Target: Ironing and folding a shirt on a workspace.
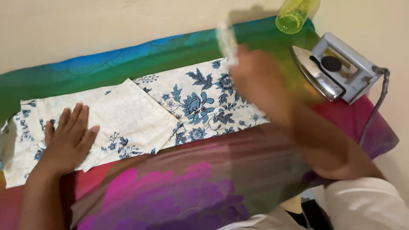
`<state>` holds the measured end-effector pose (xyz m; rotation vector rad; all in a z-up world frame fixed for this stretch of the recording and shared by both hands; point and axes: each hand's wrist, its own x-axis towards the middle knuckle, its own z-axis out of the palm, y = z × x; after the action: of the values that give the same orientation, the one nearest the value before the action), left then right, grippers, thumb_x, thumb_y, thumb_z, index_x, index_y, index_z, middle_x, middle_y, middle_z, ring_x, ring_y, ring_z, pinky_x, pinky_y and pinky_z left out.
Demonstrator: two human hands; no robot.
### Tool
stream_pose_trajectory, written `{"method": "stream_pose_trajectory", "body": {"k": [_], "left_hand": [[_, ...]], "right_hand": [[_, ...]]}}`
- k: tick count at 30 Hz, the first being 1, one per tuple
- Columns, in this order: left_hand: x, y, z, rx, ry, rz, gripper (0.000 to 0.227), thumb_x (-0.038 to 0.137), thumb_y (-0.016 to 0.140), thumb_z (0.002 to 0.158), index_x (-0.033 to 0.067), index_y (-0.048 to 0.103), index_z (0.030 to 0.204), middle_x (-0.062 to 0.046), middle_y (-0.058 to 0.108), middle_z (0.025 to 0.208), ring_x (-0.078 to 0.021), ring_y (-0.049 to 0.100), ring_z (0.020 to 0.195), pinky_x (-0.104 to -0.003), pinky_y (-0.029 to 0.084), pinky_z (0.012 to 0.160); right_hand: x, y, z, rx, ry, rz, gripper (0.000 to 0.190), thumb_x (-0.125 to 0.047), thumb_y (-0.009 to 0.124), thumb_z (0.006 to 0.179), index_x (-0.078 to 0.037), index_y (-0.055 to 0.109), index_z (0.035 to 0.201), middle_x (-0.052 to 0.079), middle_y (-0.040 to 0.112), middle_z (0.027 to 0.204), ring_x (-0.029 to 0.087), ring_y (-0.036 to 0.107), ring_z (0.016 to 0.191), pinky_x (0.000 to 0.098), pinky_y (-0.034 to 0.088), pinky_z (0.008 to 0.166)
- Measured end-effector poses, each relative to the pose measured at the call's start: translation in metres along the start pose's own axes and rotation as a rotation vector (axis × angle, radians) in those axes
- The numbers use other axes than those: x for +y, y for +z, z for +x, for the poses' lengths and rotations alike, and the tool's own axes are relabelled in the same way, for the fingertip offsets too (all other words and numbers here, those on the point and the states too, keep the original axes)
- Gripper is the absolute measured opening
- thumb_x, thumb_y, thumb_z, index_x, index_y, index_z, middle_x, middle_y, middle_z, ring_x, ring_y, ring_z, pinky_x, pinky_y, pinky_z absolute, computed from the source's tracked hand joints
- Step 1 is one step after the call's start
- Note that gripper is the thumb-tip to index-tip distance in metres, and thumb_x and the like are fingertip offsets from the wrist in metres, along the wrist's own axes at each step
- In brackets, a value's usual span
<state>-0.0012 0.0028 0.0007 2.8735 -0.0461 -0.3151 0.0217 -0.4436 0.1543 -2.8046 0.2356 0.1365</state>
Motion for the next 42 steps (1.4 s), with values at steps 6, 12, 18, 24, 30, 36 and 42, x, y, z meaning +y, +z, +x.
{"method": "stream_pose_trajectory", "body": {"k": [6, 12, 18, 24, 30, 36, 42], "left_hand": [[0.000, 0.001, -0.004, 0.058, 0.075, -0.016, 0.078, 0.062, 0.022, 0.098, 0.0226, 0.014, 0.165, 0.001, 0.007, 0.174, -0.0264, 0.000, 0.161, -0.057, -0.007, 0.122], [0.007, -0.006, -0.010, -0.006, 0.025, -0.055, 0.078, 0.062, 0.021, 0.097, 0.0264, 0.009, 0.165, 0.006, 0.001, 0.175, -0.0193, -0.008, 0.161, -0.052, -0.013, 0.123], [0.004, -0.003, -0.003, 0.018, 0.058, 0.011, 0.080, 0.063, 0.017, 0.097, 0.0210, 0.010, 0.165, -0.001, 0.004, 0.175, -0.0274, -0.002, 0.160, -0.059, -0.008, 0.122], [0.015, -0.018, 0.012, -0.174, -0.104, 0.172, 0.077, 0.057, 0.026, 0.097, 0.0237, 0.009, 0.164, 0.005, 0.000, 0.176, -0.0262, 0.002, 0.161, -0.072, 0.000, 0.120], [0.109, -0.052, 0.016, 0.309, 0.028, 0.203, 0.048, 0.044, 0.042, 0.113, 0.0130, 0.066, 0.141, -0.018, 0.069, 0.137, -0.0394, 0.061, 0.127, -0.061, 0.014, 0.120], [0.216, 0.018, 0.063, 0.412, 0.408, -0.063, 0.026, 0.036, 0.064, 0.099, 0.0186, 0.081, 0.090, -0.009, 0.078, 0.092, -0.0306, 0.071, 0.078, -0.053, 0.047, 0.084], [0.226, 0.040, 0.043, 0.399, 0.446, -0.227, 0.033, 0.030, 0.058, 0.104, 0.0040, 0.075, 0.092, -0.018, 0.074, 0.089, -0.0377, 0.073, 0.096, -0.064, 0.024, 0.116]], "right_hand": [[-0.011, 0.204, 0.035, 0.326, -0.382, -0.485, 0.008, -0.008, 0.057, 0.093, -0.004, 0.058, 0.101, 0.011, 0.068, 0.073, 0.023, 0.067, 0.047, 0.0374, 0.051, 0.032], [-0.008, 0.166, 0.036, 0.075, -0.449, -0.377, 0.052, 0.010, 0.057, 0.078, 0.012, 0.057, 0.129, 0.015, 0.074, 0.074, 0.037, 0.074, 0.060, 0.0491, 0.056, 0.040], [-0.051, 0.081, -0.003, -0.295, -0.367, -0.073, 0.051, -0.041, 0.055, 0.106, 0.005, 0.053, 0.127, 0.027, 0.069, 0.108, 0.047, 0.070, 0.092, 0.0573, 0.057, 0.070], [-0.019, 0.035, 0.029, -0.196, -0.305, 0.048, 0.056, -0.066, 0.051, 0.097, -0.017, 0.067, 0.118, 0.013, 0.073, 0.107, 0.032, 0.067, 0.097, 0.0480, 0.049, 0.077], [0.047, 0.045, 0.066, -0.119, -0.467, 0.035, 0.036, -0.048, 0.063, 0.102, -0.013, 0.069, 0.106, 0.006, 0.074, 0.100, 0.024, 0.066, 0.088, 0.0422, 0.049, 0.070], [0.073, 0.081, 0.082, 0.015, -0.696, 0.133, 0.023, -0.033, 0.071, 0.100, -0.010, 0.071, 0.097, 0.007, 0.066, 0.097, 0.021, 0.060, 0.081, 0.0367, 0.047, 0.063], [0.068, 0.096, 0.069, 0.137, -1.101, 0.095, 0.025, -0.031, 0.073, 0.098, -0.009, 0.073, 0.109, 0.014, 0.070, 0.110, 0.035, 0.067, 0.110, 0.0490, 0.045, 0.093]]}}
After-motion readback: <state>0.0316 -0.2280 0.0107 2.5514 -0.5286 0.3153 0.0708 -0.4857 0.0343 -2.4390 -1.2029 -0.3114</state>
